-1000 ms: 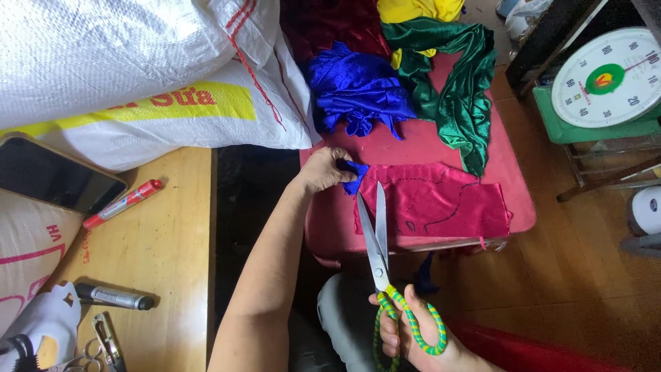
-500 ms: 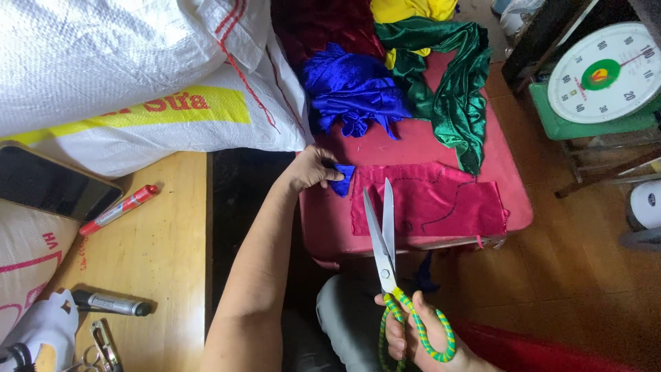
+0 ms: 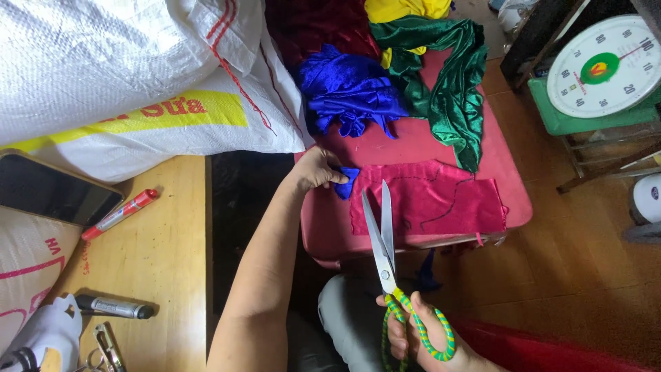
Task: The person uses a pair of scissors to cut a small piece of blue fabric from a larger piece. They then fold the cut piece and place it on a red fabric piece on the stool. The person continues to cut and fold the blue fabric.
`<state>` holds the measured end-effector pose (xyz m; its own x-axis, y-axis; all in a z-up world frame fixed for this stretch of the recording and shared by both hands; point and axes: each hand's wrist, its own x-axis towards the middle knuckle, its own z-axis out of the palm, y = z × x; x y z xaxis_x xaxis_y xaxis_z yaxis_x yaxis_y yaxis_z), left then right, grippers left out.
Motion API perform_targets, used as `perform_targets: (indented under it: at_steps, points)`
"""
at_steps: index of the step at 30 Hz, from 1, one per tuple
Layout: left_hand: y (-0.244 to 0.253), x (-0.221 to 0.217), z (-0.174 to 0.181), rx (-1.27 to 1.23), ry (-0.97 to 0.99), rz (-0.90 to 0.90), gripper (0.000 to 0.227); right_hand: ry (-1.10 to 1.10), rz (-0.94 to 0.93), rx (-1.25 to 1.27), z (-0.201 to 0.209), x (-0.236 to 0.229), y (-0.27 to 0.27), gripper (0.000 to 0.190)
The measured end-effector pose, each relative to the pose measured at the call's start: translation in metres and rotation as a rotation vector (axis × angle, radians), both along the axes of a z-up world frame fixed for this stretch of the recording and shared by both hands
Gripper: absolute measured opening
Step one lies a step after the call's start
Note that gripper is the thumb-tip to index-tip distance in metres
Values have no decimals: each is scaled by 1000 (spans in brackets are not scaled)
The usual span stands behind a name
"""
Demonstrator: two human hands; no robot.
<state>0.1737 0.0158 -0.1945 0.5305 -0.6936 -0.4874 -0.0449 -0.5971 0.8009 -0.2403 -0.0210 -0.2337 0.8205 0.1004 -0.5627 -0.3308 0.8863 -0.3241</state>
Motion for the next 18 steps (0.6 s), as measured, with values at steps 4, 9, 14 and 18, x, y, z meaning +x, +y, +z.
perform_targets:
  at_steps: [4, 9, 14, 18]
  points:
    - [1, 1, -4, -44, 87, 65, 35, 20, 26, -3, 9, 1, -1, 83]
    - [1, 4, -9, -63, 80, 32, 32, -47, 22, -20, 2, -1, -1, 80]
    - [3, 4, -8, -15, 21, 17, 30, -56, 39, 30, -10, -4, 0, 81]
    - [6, 5, -8, -101, 108, 31, 36, -22, 36, -10, 0, -1, -2, 83]
